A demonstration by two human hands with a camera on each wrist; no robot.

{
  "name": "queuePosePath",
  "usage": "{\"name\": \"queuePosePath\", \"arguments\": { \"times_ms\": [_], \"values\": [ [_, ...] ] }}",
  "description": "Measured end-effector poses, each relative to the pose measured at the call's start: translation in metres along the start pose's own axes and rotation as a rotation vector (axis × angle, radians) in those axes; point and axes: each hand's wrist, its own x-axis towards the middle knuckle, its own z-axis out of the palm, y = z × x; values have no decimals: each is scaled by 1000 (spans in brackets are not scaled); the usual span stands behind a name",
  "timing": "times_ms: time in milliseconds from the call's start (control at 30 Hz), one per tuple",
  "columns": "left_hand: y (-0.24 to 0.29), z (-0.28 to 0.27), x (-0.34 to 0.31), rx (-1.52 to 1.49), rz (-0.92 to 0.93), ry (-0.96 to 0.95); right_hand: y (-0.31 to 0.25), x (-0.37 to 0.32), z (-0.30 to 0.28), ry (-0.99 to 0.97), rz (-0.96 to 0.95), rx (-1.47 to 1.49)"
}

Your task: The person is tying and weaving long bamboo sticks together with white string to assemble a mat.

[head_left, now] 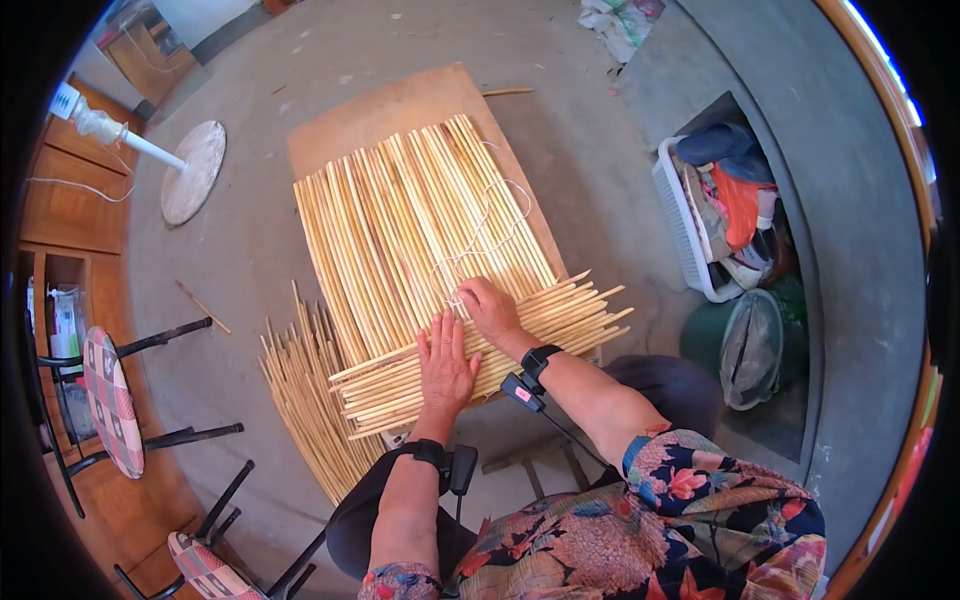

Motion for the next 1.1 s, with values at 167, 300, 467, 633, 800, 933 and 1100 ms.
{"name": "queuePosePath", "arguments": {
  "times_ms": [167,300,467,633,800,933,1100],
  "values": [
    [-1,3,0,-8,-9,-59,15,-4,14,107,8,10],
    [-3,4,-3,-5,3,-21,13,-3,12,62,-34,-15],
    [-10,-4,0,-119,-12,-17,13,2,8,-14,78,-28],
    [-58,-32,13,11,-175,42,15,1,7,32,-25,-72],
    [-97,-27,6,59,-359,18,13,1,9,53,-32,-106],
    [-91,-20,1,99,-364,37,14,-1,8,64,-20,-98],
    [-84,-19,-6,102,-371,40,15,-2,10,88,-42,-148]
  ]
}}
